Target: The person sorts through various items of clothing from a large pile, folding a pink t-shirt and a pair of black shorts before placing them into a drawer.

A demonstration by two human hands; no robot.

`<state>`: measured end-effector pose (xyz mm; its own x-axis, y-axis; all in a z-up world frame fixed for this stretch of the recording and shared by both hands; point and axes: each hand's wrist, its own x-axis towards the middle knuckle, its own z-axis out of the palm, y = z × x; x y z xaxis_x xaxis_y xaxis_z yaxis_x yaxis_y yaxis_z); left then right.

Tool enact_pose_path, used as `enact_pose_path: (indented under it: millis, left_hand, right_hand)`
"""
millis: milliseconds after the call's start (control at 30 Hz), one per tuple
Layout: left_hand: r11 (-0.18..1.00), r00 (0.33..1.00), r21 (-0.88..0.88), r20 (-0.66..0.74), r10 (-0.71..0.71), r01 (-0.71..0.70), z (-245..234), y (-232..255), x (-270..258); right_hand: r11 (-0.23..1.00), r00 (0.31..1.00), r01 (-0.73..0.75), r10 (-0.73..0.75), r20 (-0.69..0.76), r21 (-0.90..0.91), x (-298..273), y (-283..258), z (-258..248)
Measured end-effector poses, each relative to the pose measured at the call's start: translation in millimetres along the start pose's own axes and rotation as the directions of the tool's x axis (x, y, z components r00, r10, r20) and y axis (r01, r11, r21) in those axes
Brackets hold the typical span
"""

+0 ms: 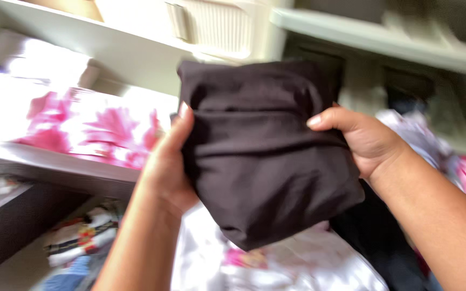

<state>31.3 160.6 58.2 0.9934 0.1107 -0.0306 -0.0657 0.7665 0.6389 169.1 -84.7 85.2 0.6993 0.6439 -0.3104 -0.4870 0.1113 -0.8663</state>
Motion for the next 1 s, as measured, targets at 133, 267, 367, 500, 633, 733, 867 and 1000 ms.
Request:
enact_pose_path:
  millis: [133, 267, 367, 500, 633, 733, 867, 1000]
  left_hand:
    - [0.991, 0.956, -0.110, -0.272, -0.105, 0.077, -33, 77, -13]
    - [0.963, 0.941, -0.268, -0.329, -0.082, -0.010, -72, 143, -38]
    - [0.924, 0.933, -0.345, -0.360, 0.030, -0.163, -106, 185, -42]
    - [0.872, 0.934, -0.402, -0.324, 0.149, -0.279, -150, 242, -39]
    - [0.841, 0.879, -0.330, -0.367, 0.303, -0.428, -183, 288, -31]
    - [0.828, 0.834, -0.273, -0.423, 0.355, -0.491, -211, 309, -25]
    - [0.809, 0.722, -0.183, -0.587, 0.366, -0.558, -255, 325, -13]
    - [0.847, 0.506, 0.078, -0.772, 0.386, -0.526, -296, 340, 9]
  right_hand:
    - [0.992, 0.979, -0.042, 0.065, 0.194, -0.118, 68, -24, 96]
    - [0.971, 0.953, -0.112, 0.165, 0.253, -0.210, 128, -29, 195]
    - [0.949, 0.941, -0.184, 0.245, 0.234, -0.256, 166, -35, 255]
    - [0.926, 0.901, -0.182, 0.292, 0.320, -0.332, 217, -42, 325]
    - [0.773, 0.951, -0.111, 0.265, 0.159, -0.624, 272, -38, 371]
    - [0.706, 0.944, 0.057, 0.193, 0.268, -0.706, 317, -25, 397]
    - [0.713, 0.906, 0.254, 0.063, 0.420, -0.653, 371, -2, 431]
    - [0.713, 0.863, 0.384, -0.050, 0.503, -0.587, 411, 30, 453]
